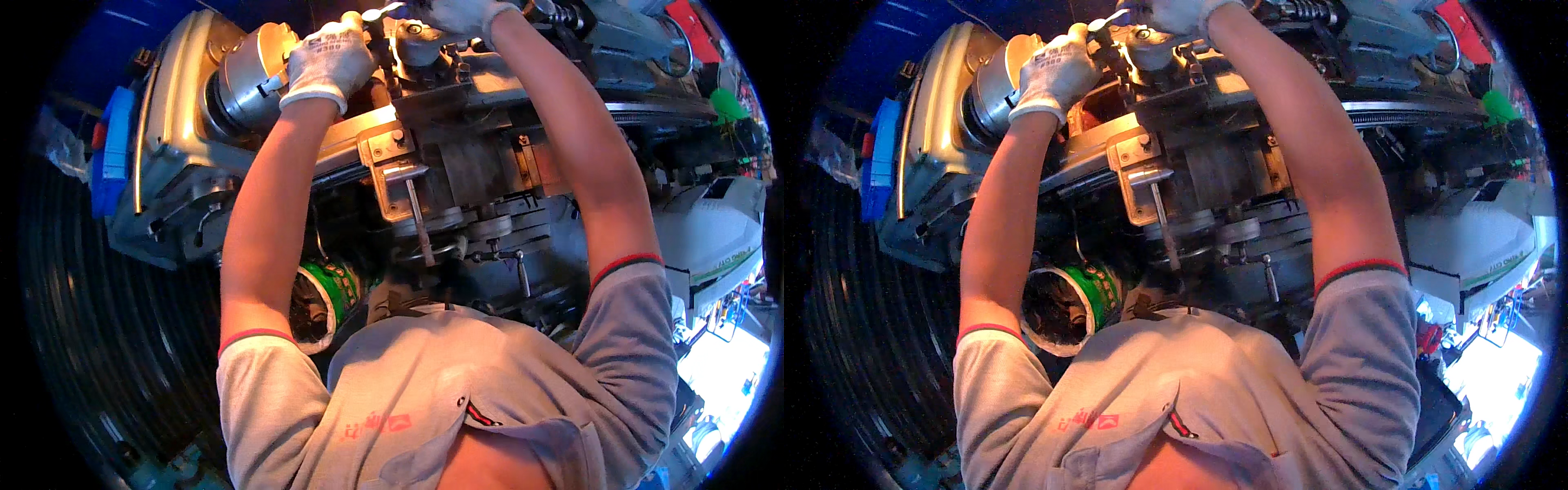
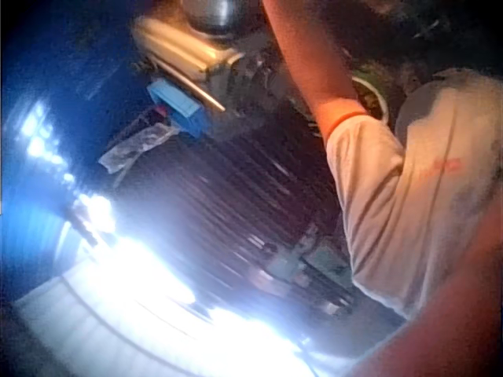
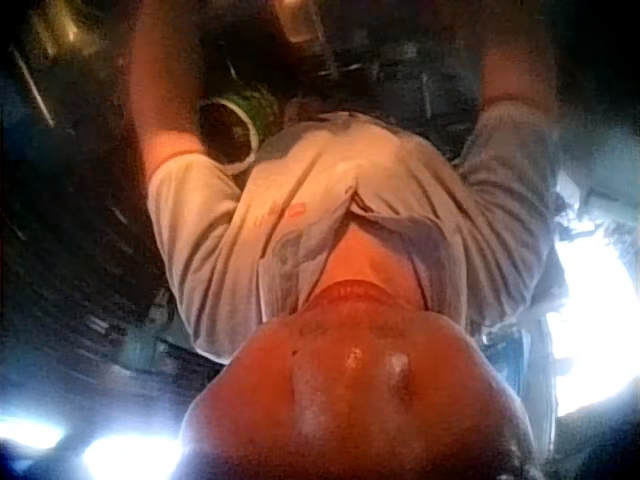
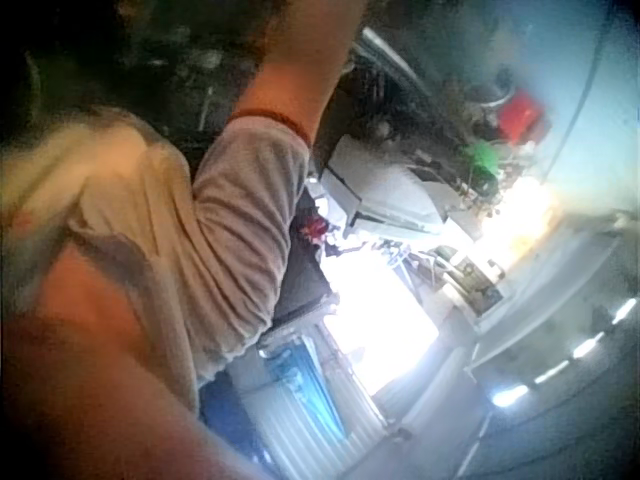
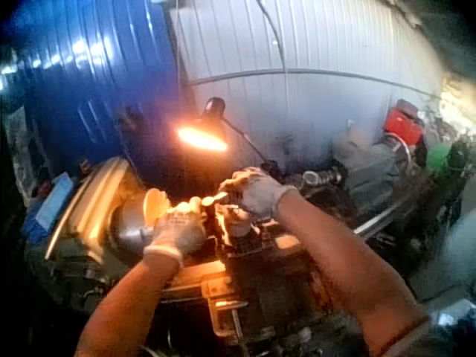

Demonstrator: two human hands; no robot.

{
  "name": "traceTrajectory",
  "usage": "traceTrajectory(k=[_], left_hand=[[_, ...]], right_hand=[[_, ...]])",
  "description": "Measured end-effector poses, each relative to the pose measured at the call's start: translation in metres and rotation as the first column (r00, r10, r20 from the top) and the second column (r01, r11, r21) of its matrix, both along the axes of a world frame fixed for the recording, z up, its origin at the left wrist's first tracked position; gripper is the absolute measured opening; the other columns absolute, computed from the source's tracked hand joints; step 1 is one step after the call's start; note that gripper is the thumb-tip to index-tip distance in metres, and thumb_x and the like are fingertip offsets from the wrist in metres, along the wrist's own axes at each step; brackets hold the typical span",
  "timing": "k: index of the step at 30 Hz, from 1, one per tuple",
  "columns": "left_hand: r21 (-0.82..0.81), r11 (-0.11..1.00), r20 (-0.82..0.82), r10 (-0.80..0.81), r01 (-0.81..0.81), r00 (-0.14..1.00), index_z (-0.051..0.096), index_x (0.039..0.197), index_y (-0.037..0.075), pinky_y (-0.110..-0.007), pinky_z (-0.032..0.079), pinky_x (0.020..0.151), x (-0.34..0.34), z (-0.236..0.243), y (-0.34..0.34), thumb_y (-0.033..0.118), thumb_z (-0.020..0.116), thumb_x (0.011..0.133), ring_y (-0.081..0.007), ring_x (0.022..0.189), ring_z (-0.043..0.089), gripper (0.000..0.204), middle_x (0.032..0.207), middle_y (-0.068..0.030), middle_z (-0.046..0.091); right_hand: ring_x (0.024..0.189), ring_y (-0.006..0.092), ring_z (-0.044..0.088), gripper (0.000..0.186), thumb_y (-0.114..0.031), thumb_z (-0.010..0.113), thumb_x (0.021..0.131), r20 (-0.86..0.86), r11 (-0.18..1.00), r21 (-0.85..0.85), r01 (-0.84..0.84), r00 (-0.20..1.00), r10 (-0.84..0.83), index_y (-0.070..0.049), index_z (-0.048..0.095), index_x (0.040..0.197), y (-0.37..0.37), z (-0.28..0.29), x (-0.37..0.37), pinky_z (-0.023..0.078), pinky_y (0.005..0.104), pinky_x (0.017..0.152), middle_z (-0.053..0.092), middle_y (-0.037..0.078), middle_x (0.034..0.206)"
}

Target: The person operates a metalworking machine, likely a lathe, by adjusting controls and handling a cylindrical metal workpiece. They use gloved hands to manipulate the machine's levers and the workpiece, ensuring it is properly positioned and secured.

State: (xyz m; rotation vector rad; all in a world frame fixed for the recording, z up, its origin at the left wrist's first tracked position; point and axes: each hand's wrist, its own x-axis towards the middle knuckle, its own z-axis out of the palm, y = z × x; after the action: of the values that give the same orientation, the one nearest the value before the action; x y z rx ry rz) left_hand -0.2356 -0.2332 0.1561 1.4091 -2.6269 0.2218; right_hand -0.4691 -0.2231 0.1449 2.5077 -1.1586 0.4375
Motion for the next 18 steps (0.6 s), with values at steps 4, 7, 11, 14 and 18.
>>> traceTrajectory(k=[4,7,11,14,18], left_hand=[[0.053,0.988,-0.032,-0.142,0.143,0.989,0.054,0.134,0.023,-0.048,0.051,0.092,0.015,-0.005,-0.037,0.042,0.059,0.094,-0.0362,0.110,0.064,0.044,0.119,-0.0163,0.066],[-0.050,0.955,-0.069,-0.296,0.293,0.953,0.059,0.129,0.024,-0.045,0.054,0.087,0.029,-0.007,-0.054,0.037,0.061,0.094,-0.0348,0.104,0.066,0.038,0.112,-0.0126,0.068],[-0.163,0.914,-0.083,-0.388,0.372,0.918,0.064,0.122,0.024,-0.044,0.057,0.080,0.035,-0.010,-0.053,0.033,0.062,0.093,-0.0333,0.096,0.069,0.030,0.106,-0.0076,0.069],[-0.129,0.942,-0.052,-0.319,0.310,0.946,0.060,0.126,0.026,-0.045,0.057,0.080,0.030,-0.010,-0.031,0.032,0.062,0.093,-0.0341,0.093,0.070,0.034,0.106,-0.0075,0.070],[0.185,0.981,-0.014,-0.049,0.051,0.999,0.054,0.129,0.007,-0.049,0.050,0.096,0.008,-0.002,0.019,0.020,0.054,0.090,-0.0404,0.113,0.063,0.041,0.118,-0.0258,0.066]], right_hand=[[0.110,0.0256,0.064,0.038,-0.027,0.049,0.095,-0.223,0.942,0.207,0.266,0.950,-0.219,-0.015,0.059,0.129,-0.021,0.012,0.006,0.050,0.0402,0.095,0.063,0.008,0.125],[0.108,0.0239,0.064,0.034,-0.021,0.048,0.096,-0.340,0.983,0.036,0.181,0.927,-0.158,-0.012,0.063,0.125,0.015,0.020,0.024,0.052,0.0369,0.093,0.063,0.008,0.125],[0.101,0.0228,0.063,0.025,-0.021,0.049,0.095,-0.374,0.869,0.195,0.456,0.853,-0.363,-0.012,0.072,0.102,0.045,0.020,0.045,0.053,0.0380,0.088,0.066,0.008,0.115],[0.102,0.0243,0.063,0.026,-0.028,0.052,0.095,-0.259,0.893,0.180,0.412,0.896,-0.361,-0.014,0.069,0.108,0.046,0.008,0.030,0.050,0.0382,0.089,0.066,0.009,0.110],[0.105,0.0325,0.060,0.044,-0.042,0.054,0.096,0.006,0.958,0.068,0.279,0.960,-0.280,-0.019,0.060,0.132,0.041,0.014,0.017,0.045,0.0441,0.097,0.065,0.014,0.110]])
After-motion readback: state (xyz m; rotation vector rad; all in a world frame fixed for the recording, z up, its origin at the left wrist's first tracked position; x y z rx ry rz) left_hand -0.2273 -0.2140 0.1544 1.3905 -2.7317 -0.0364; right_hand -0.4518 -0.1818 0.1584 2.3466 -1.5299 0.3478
